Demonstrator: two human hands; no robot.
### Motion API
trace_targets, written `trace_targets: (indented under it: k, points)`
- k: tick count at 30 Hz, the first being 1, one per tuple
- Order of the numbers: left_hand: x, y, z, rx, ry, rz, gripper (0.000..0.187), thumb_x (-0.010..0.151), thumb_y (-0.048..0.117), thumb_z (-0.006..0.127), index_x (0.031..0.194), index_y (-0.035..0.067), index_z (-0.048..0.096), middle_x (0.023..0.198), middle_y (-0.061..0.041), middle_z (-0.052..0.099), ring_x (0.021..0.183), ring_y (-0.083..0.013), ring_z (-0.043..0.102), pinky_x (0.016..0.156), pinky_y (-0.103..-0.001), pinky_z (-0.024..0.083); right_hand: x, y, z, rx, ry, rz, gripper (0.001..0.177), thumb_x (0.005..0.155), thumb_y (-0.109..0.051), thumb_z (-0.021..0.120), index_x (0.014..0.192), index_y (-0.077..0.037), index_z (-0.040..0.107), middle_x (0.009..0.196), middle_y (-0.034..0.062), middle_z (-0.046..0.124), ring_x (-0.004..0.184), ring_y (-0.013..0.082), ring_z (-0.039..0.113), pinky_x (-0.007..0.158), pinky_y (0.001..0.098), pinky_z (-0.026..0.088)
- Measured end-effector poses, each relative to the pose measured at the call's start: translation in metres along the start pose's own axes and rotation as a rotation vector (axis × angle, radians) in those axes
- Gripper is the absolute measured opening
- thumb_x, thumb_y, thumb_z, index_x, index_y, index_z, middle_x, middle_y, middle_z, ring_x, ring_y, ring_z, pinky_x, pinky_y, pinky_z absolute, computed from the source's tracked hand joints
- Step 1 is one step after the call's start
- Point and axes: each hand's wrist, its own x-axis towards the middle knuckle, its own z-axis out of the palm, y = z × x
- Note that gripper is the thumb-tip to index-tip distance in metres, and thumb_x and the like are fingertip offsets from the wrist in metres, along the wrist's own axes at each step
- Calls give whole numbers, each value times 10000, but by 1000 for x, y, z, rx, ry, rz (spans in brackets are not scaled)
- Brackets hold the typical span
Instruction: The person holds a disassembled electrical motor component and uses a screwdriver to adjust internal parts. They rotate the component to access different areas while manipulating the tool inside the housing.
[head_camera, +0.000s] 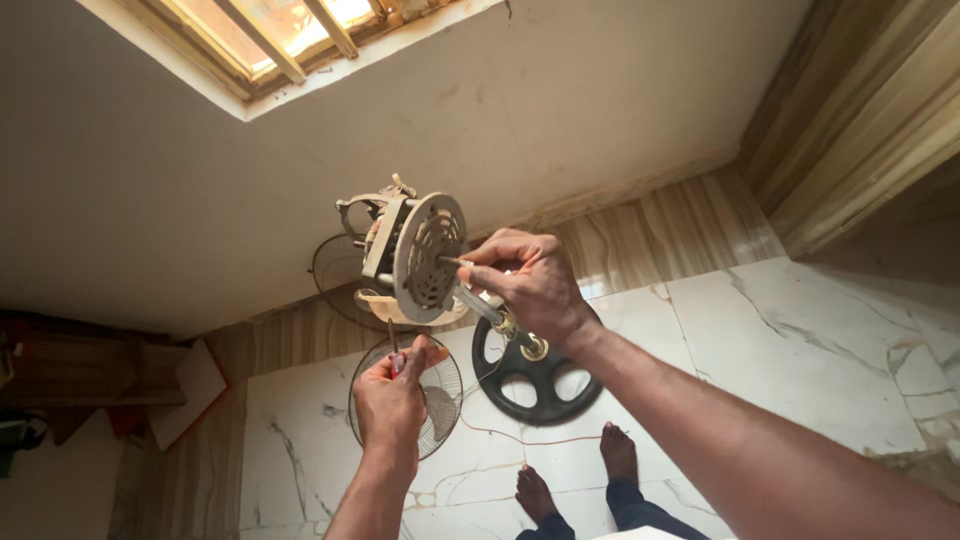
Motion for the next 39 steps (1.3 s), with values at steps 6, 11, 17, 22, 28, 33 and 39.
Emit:
trace_targets:
  k: [6,11,17,22,28,33,39]
  points:
    - [-3,4,-2,30,37,-52,323,916,341,742,949,34,835,587,82,390,495,-53,217,446,-271,165,13,-6,-13,-49,-41,17,99,886,-92,755,934,-14,792,866,30,747,743,79,709,627,237,573]
    - [-1,-2,-3,-2,44,7,315,906,330,759,939,24,826,684,51,632,492,-49,237,441,-258,204,30,1,-19,8,-110,9,102,908,-95,750,970,-17,773,861,44,770,754,83,725,671,222,587]
    - [2,-10,-13,-93,54,42,279,926,295,752,954,23,809,862,-41,811,481,-14,338,428,-233,255,43,8,-19,2,-165,37,119,935,-118,736,1001,-24,771,879,44,768,744,86,720,650,216,566]
    - [10,-13,-22,-254,30,0,196,905,238,731,949,55,783,828,-55,797,436,-33,277,389,-253,201,43,10,-14,-5,-148,77,132,932,-128,736,1012,-30,773,879,49,774,737,92,723,638,209,571]
    - [30,-15,-36,-447,-37,73,174,924,186,762,999,29,767,771,-66,759,498,16,360,423,-203,232,40,1,-9,-100,-61,120,150,928,-136,723,1018,-28,774,895,69,775,711,110,730,615,221,577]
    - [48,0,-52,-507,-114,88,166,888,189,752,975,48,748,688,-18,693,447,-24,326,386,-225,205,28,-13,9,-182,124,211,179,938,-148,689,1052,-27,756,963,73,785,746,109,738,631,235,599]
    - [78,28,-54,-530,-253,206,217,933,249,756,952,33,746,718,28,690,510,15,382,434,-194,259,14,-28,40,-238,360,135,260,904,-154,698,1125,-19,719,977,101,776,731,162,742,630,288,611]
